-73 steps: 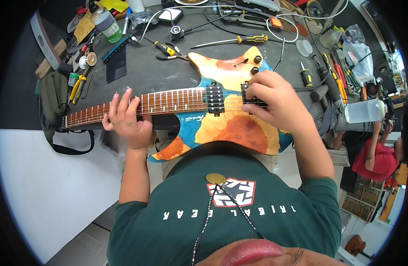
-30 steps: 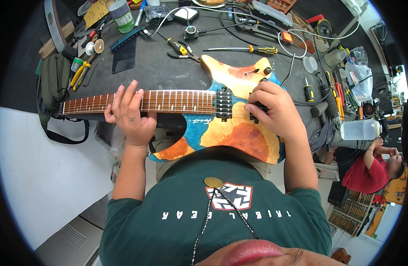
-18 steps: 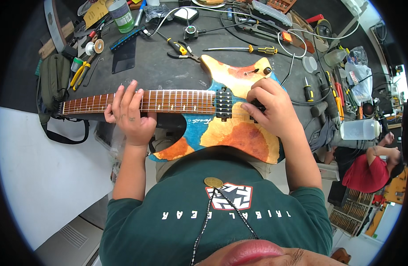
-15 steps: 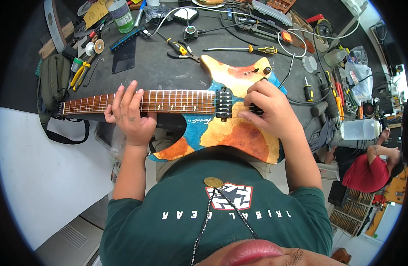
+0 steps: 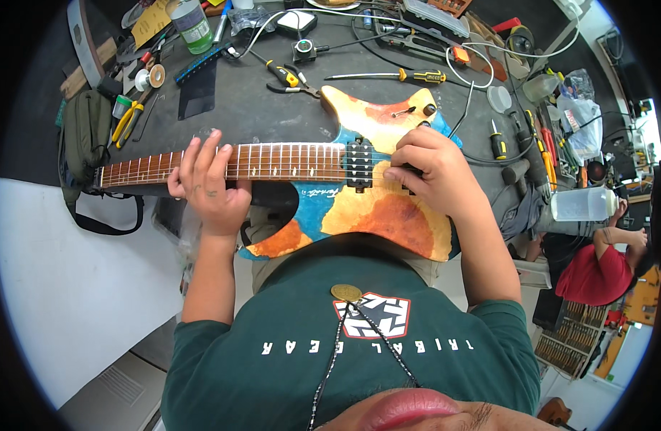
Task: The person works on an electric guitar by adjusting components in the back cavity and then using a screwdriver to tighten or adjust the pickups and bridge area on the front.
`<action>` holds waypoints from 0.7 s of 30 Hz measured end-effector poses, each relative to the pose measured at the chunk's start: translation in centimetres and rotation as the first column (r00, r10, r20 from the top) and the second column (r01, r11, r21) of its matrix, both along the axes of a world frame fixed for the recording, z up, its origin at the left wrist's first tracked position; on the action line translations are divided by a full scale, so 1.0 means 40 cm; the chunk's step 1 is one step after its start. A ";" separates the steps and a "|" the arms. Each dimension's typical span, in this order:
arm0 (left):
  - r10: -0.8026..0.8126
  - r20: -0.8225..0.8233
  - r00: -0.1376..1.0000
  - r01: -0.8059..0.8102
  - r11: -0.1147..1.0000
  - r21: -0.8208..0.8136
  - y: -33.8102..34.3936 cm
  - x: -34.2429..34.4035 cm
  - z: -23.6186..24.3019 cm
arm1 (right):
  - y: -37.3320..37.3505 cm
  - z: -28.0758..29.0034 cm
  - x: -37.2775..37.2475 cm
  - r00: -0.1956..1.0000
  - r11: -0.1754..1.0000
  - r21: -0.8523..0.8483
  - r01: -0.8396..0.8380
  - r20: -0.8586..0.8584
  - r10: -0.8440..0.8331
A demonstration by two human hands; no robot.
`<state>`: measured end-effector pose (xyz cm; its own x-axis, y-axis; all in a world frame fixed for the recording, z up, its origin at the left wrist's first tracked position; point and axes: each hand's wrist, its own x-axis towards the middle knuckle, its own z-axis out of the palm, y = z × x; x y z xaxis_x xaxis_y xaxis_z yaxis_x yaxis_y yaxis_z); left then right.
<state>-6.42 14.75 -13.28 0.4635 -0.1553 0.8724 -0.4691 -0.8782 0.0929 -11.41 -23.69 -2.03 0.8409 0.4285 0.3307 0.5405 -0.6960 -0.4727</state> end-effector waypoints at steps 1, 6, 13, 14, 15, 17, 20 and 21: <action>-0.049 -0.012 0.999 0.050 0.999 0.017 0.005 -0.005 0.003 | 0.000 0.001 0.000 1.000 1.000 0.003 0.004 0.011 -0.004; -0.321 0.009 0.947 0.318 0.940 0.127 -0.008 -0.002 0.002 | -0.011 0.002 -0.005 0.999 1.000 -0.009 0.028 0.020 -0.027; -0.307 -0.002 0.952 0.305 0.945 0.122 -0.027 -0.031 -0.014 | -0.005 0.004 -0.003 1.000 1.000 -0.013 0.014 0.006 -0.014; -0.273 0.010 0.962 0.272 0.961 0.044 -0.033 -0.029 -0.012 | -0.008 0.007 -0.002 1.000 1.000 0.003 0.010 0.005 -0.010; -0.235 0.017 0.972 0.236 0.971 -0.036 -0.035 -0.030 -0.013 | -0.011 0.008 -0.003 1.000 1.000 0.018 0.004 0.000 -0.004; -0.204 0.007 0.979 0.204 0.978 -0.045 -0.028 -0.034 -0.022 | -0.014 0.003 -0.006 1.000 1.000 0.013 0.011 -0.012 -0.011; -0.185 -0.002 0.983 0.184 0.981 -0.069 -0.001 -0.035 -0.040 | -0.015 0.002 -0.009 0.999 1.000 0.001 0.025 -0.025 -0.025; -0.168 0.003 0.986 0.168 0.983 -0.071 0.010 -0.032 -0.035 | -0.015 0.001 -0.010 0.999 0.999 0.004 0.038 -0.022 -0.038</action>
<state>-7.71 15.17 -14.69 0.4388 -0.1690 0.8826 -0.6091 -0.7780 0.1539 -11.80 -24.29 -2.00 0.8634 0.3949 0.3140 0.5035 -0.7132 -0.4876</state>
